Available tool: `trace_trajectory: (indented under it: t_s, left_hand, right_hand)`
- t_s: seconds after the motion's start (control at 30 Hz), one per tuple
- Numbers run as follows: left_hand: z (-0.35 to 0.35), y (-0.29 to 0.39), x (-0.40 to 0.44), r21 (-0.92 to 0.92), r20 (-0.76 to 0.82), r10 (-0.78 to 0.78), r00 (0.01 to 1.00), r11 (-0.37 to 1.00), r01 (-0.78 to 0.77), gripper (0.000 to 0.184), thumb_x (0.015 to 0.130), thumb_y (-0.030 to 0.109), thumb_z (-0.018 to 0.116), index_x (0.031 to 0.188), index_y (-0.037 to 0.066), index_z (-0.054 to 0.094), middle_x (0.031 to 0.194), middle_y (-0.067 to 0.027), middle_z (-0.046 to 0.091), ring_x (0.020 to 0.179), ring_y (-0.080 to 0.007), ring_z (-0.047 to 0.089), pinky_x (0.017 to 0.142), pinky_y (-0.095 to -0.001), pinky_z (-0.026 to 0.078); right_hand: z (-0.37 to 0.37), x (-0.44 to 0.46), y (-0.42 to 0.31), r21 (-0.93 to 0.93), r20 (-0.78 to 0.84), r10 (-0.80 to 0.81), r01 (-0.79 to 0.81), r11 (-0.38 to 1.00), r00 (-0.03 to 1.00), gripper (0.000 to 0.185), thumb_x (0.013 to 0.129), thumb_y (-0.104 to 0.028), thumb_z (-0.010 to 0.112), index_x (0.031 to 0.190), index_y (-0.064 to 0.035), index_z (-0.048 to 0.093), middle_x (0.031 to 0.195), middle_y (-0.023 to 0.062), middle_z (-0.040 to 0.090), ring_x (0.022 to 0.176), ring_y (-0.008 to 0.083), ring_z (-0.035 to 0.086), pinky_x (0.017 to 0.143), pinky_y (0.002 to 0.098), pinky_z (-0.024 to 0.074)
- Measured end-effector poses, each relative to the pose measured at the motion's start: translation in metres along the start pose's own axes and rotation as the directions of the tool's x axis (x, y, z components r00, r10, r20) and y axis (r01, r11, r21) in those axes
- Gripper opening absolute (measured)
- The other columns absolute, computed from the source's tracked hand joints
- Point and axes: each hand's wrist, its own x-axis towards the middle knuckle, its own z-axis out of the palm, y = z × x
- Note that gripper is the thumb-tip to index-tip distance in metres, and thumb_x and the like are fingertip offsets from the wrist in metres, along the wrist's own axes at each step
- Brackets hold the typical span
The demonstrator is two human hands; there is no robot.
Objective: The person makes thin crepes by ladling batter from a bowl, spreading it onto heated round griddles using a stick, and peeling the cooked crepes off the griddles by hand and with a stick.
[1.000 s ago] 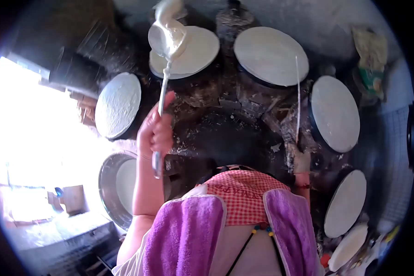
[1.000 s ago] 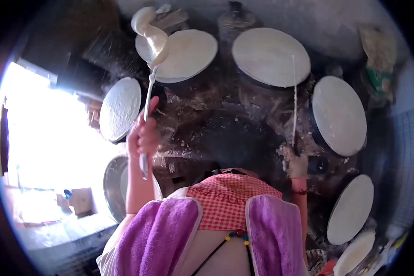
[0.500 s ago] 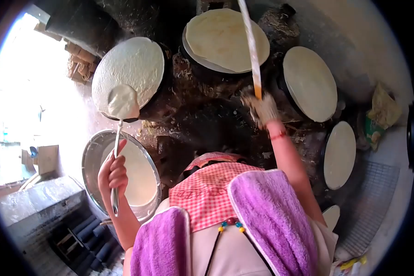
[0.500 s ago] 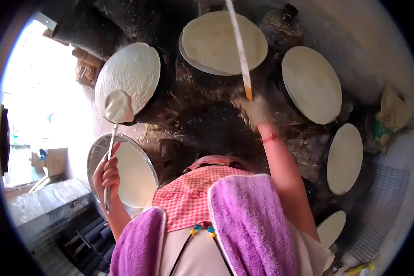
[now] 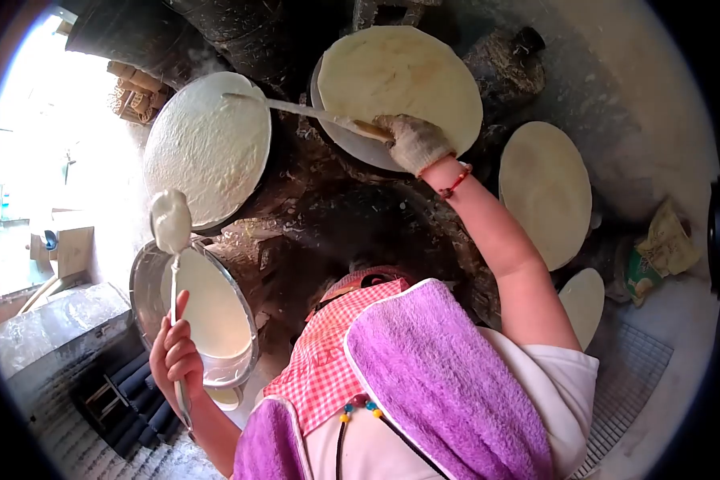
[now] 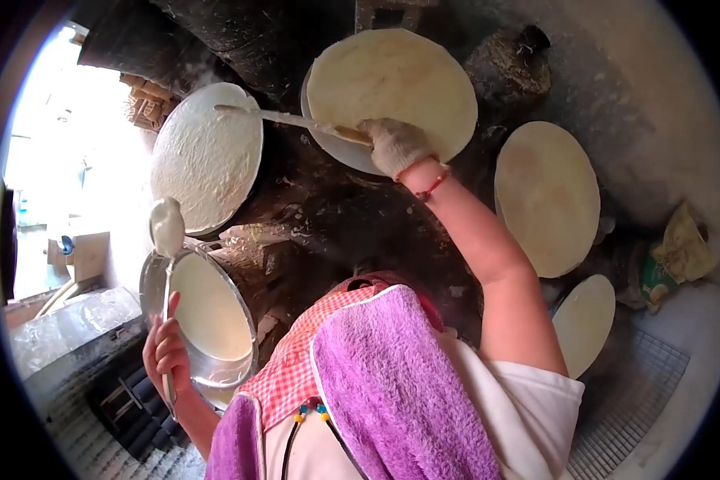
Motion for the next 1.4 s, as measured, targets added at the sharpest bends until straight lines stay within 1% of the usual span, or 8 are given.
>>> trace_trajectory:
  t_s: [0.23,0.47,0.67,0.77,1.0,1.2,1.3,1.4]
  left_hand:
    - [-0.032,-0.02,-0.002,0.046,0.033,0.079,0.996,0.996,-0.08,0.051,0.104,0.016,0.02,0.147,-0.004,0.002,0.076,-0.0032,0.032,0.049,-0.0069,0.031,0.037,-0.02,0.032]
    - [-0.036,-0.032,0.007,0.06,0.047,0.027,0.999,0.998,-0.03,0.051,0.103,0.014,0.02,0.148,-0.001,0.0,0.078,-0.0054,0.035,0.045,-0.0052,0.027,0.033,-0.0192,0.027]
    - [-0.034,-0.041,0.034,0.117,0.027,0.014,1.0,0.993,-0.017,0.051,0.103,0.012,0.02,0.148,-0.001,-0.001,0.078,-0.0053,0.034,0.044,-0.004,0.027,0.033,-0.0179,0.026]
    - [-0.023,-0.049,0.049,0.233,0.037,-0.01,0.999,0.973,0.001,0.052,0.101,0.008,0.021,0.147,-0.002,-0.001,0.075,-0.0039,0.033,0.042,-0.0028,0.024,0.032,-0.0177,0.024]
    - [-0.003,-0.045,0.047,0.318,0.386,-0.098,0.917,0.948,-0.033,0.056,0.101,0.007,0.025,0.147,0.0,-0.006,0.067,-0.0029,0.032,0.036,-0.0024,0.026,0.03,-0.0163,0.023]
    - [0.015,-0.041,0.087,0.035,0.014,-0.247,0.969,0.969,0.246,0.058,0.103,0.023,0.028,0.148,-0.001,0.0,0.07,-0.0017,0.036,0.046,-0.0072,0.034,0.036,-0.0226,0.035]
    - [-0.011,-0.013,0.091,0.042,-0.054,-0.268,0.962,0.962,0.27,0.054,0.102,0.017,0.027,0.146,-0.006,0.005,0.071,0.0003,0.032,0.048,-0.0066,0.032,0.041,-0.0235,0.036]
    - [-0.032,-0.034,0.095,0.073,0.006,-0.314,0.949,0.947,0.313,0.051,0.102,0.012,0.025,0.147,-0.003,0.006,0.072,0.0001,0.031,0.049,-0.0057,0.032,0.042,-0.0226,0.037]
  right_hand:
    - [-0.124,0.019,0.004,0.524,0.341,0.22,-0.379,0.762,0.914,0.049,0.07,-0.021,0.076,0.117,-0.0156,0.063,0.075,-0.0049,0.059,0.05,0.0054,0.047,0.041,0.0217,0.0379]
    - [-0.1,-0.071,0.084,0.773,0.322,0.636,-0.583,0.251,0.701,0.028,0.077,-0.016,0.075,0.097,-0.0012,0.062,0.072,0.0071,0.066,0.044,0.0088,0.05,0.036,0.0249,0.038]
    - [0.019,-0.144,0.072,0.859,0.498,0.624,-0.24,-0.453,0.602,0.009,0.079,-0.009,0.069,0.085,-0.0028,0.065,0.05,0.005,0.053,0.036,0.0178,0.048,0.034,0.0323,0.0387]
    - [0.035,-0.128,0.089,0.822,0.464,0.606,-0.058,-0.567,0.646,0.045,0.088,-0.04,0.04,0.101,-0.004,0.065,0.053,0.0073,0.054,0.039,0.0206,0.047,0.036,0.0338,0.0375]
    - [0.0,-0.078,0.134,0.749,0.426,0.475,-0.005,-0.663,0.77,0.022,0.091,-0.021,0.053,0.083,-0.0028,0.063,0.062,0.0077,0.06,0.037,0.0173,0.045,0.034,0.031,0.0369]
    - [-0.045,-0.025,0.141,0.693,0.113,0.894,-0.68,0.241,0.433,0.032,0.074,-0.025,0.078,0.089,0.0008,0.068,0.068,0.0077,0.062,0.047,0.0183,0.052,0.043,0.0387,0.0443]
    - [-0.08,-0.027,0.098,0.792,0.167,0.896,-0.598,0.126,0.411,0.045,0.065,-0.025,0.085,0.092,0.0061,0.066,0.068,0.011,0.058,0.048,0.0247,0.05,0.05,0.0523,0.0462]
    - [-0.098,-0.035,0.124,0.85,0.124,0.864,-0.502,0.162,0.488,0.022,0.074,-0.02,0.077,0.082,-0.0007,0.07,0.057,0.0063,0.057,0.041,0.0148,0.045,0.039,0.0385,0.0369]
